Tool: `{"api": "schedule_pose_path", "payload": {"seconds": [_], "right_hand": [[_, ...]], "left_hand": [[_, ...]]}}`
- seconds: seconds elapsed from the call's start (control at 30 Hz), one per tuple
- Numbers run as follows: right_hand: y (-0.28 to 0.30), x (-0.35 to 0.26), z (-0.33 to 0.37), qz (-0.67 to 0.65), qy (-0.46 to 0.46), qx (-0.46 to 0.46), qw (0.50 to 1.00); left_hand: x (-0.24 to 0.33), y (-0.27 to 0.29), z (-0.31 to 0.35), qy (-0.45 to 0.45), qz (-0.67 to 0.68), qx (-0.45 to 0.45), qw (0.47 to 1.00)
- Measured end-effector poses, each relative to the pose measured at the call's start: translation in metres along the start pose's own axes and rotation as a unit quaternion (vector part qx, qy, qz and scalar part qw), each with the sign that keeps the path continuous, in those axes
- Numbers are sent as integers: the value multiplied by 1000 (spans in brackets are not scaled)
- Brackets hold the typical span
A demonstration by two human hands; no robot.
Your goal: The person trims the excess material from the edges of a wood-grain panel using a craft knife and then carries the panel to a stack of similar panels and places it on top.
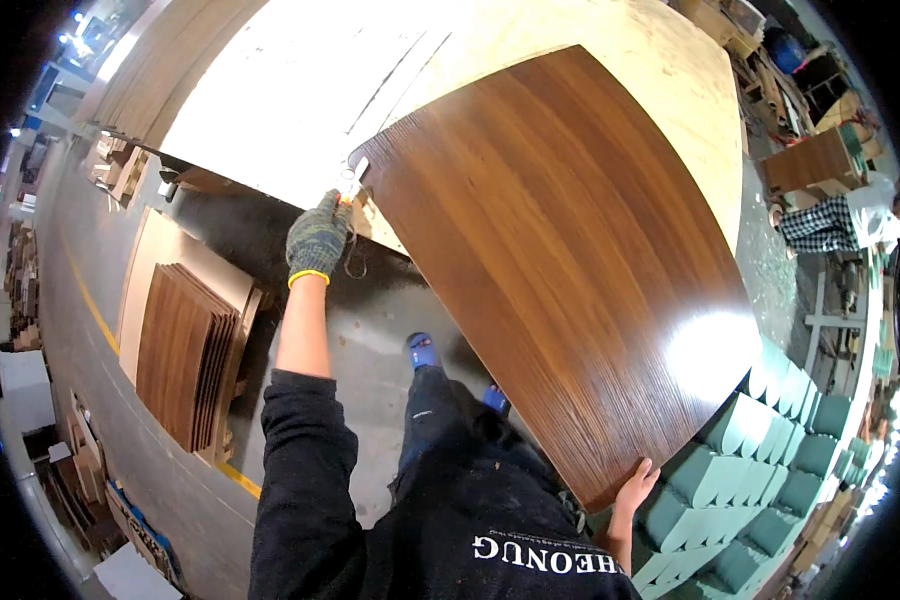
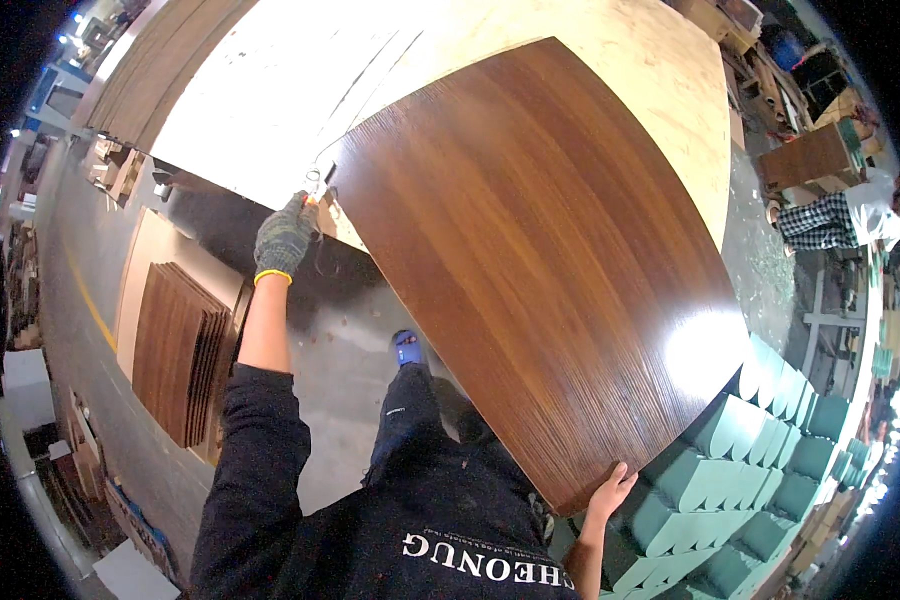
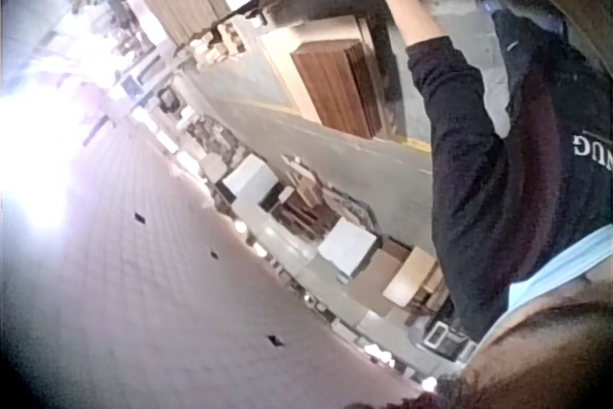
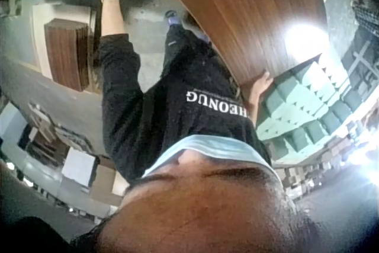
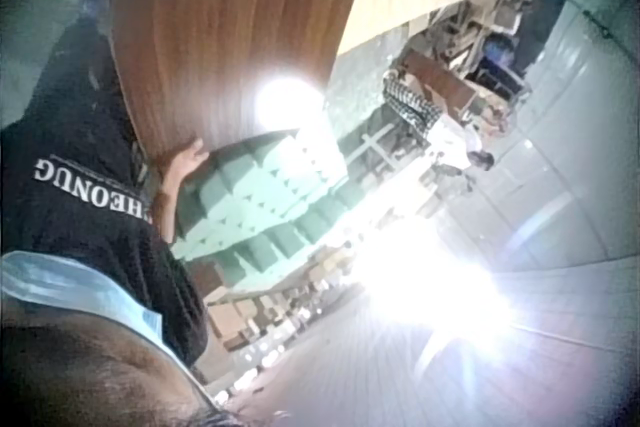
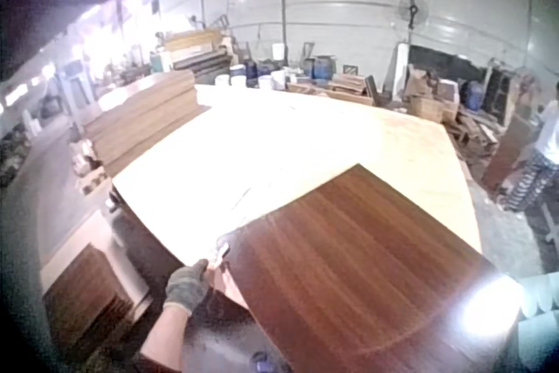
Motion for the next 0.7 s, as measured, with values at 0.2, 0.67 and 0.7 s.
{"api": "schedule_pose_path", "payload": {"seconds": [0.2,0.67,0.7], "right_hand": [[10,12,-63,108,42,-34,993],[-160,-213,45,-233,195,-676,671],[-177,-223,88,-224,53,-753,617]], "left_hand": [[-36,9,22,21,37,-14,999],[-95,-9,232,163,64,12,984],[-86,-3,236,174,55,-38,982]]}}
Point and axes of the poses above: each hand's wrist, its own z-axis away from the middle knuckle, its own y-axis out of the back of the hand, x = y × z, the point moved 4 cm from there along -z, towards the middle knuckle, and after that the axes turned 15 degrees about y, right-handed, at the moved point
